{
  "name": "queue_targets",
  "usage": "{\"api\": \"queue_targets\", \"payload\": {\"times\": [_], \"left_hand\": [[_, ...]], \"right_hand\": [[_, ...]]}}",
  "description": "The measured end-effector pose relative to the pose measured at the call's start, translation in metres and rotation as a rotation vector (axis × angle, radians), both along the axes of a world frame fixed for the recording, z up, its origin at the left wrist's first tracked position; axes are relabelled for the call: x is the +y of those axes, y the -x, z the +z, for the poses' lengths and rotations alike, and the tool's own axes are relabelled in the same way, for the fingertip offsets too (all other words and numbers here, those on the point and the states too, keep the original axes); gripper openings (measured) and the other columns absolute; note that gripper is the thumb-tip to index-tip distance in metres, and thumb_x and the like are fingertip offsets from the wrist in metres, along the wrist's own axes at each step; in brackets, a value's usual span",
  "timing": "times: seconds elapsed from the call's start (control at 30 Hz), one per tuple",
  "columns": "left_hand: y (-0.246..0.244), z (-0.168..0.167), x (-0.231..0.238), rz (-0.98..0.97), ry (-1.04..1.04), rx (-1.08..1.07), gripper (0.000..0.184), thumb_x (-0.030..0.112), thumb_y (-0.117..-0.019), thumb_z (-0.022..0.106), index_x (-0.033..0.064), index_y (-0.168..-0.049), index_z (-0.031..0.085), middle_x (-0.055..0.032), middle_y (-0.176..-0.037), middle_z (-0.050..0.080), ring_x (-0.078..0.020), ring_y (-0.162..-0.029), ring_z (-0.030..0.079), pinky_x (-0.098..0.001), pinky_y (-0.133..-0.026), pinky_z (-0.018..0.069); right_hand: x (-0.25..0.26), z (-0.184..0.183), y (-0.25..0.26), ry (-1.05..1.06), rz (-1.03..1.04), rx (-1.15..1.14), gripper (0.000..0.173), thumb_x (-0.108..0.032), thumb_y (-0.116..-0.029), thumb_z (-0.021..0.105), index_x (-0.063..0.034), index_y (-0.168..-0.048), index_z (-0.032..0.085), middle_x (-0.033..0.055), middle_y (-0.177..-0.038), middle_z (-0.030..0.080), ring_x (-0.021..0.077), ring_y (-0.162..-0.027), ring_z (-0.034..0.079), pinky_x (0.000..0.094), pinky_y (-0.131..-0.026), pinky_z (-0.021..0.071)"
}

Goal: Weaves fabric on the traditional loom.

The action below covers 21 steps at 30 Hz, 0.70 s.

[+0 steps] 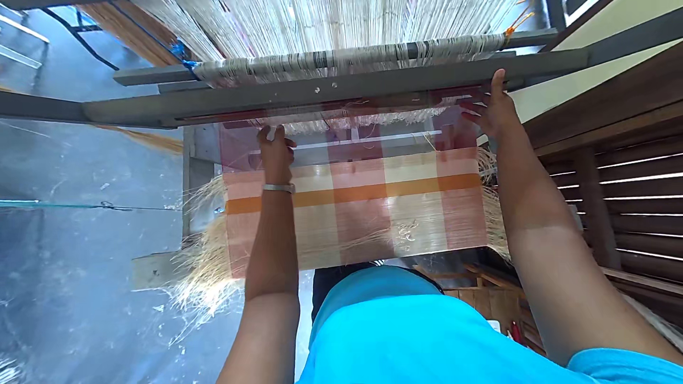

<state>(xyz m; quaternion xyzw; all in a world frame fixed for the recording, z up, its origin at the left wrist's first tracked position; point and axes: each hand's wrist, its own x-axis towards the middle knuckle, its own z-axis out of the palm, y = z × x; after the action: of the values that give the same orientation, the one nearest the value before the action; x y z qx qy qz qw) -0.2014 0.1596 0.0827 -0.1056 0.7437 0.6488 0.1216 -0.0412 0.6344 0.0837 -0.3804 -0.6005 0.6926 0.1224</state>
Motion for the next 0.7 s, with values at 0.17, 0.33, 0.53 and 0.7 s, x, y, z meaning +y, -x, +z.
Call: {"api": "queue_targets", "payload": {"times": [0.17,0.33,0.53,0.7], "left_hand": [[-0.041,-0.003,0.064,-0.305,0.030,0.123,0.048,0.025,-0.1070,0.050,0.0017,-0.146,0.038,-0.0085,-0.091,0.064,-0.0121,-0.069,0.059,-0.0301,-0.061,0.0515],[-0.037,-0.006,0.123,-0.460,0.076,-0.133,0.049,0.032,-0.1092,0.048,0.0054,-0.149,0.038,-0.0082,-0.081,0.065,-0.0098,-0.051,0.050,-0.0240,-0.048,0.0420],[-0.034,-0.014,0.159,-0.463,0.222,-0.081,0.085,0.042,-0.1085,0.046,0.0046,-0.162,-0.009,-0.0131,-0.088,0.067,-0.0156,-0.062,0.060,-0.0323,-0.060,0.0525],[-0.023,-0.018,0.167,-0.457,0.286,-0.053,0.089,0.044,-0.1072,0.048,0.0034,-0.161,-0.010,-0.0129,-0.085,0.066,-0.0136,-0.058,0.060,-0.0304,-0.058,0.0525]], "right_hand": [[-0.002,0.000,0.000,-0.013,0.001,-0.011,0.082,-0.072,-0.1017,0.030,-0.0110,-0.156,0.033,0.0092,-0.149,0.054,0.0244,-0.123,0.065,0.0429,-0.097,0.0582],[-0.004,0.002,0.000,-0.036,-0.018,-0.033,0.084,-0.073,-0.1013,0.031,-0.0104,-0.158,0.031,0.0118,-0.149,0.054,0.0251,-0.122,0.065,0.0430,-0.097,0.0583],[-0.004,0.000,0.001,-0.019,-0.040,-0.017,0.083,-0.073,-0.1008,0.032,-0.0119,-0.157,0.032,0.0109,-0.150,0.053,0.0254,-0.122,0.065,0.0429,-0.096,0.0591],[0.001,-0.003,0.000,-0.035,-0.019,-0.029,0.084,-0.073,-0.1011,0.032,-0.0124,-0.159,0.029,0.0113,-0.152,0.051,0.0258,-0.124,0.065,0.0430,-0.097,0.0584]]}}
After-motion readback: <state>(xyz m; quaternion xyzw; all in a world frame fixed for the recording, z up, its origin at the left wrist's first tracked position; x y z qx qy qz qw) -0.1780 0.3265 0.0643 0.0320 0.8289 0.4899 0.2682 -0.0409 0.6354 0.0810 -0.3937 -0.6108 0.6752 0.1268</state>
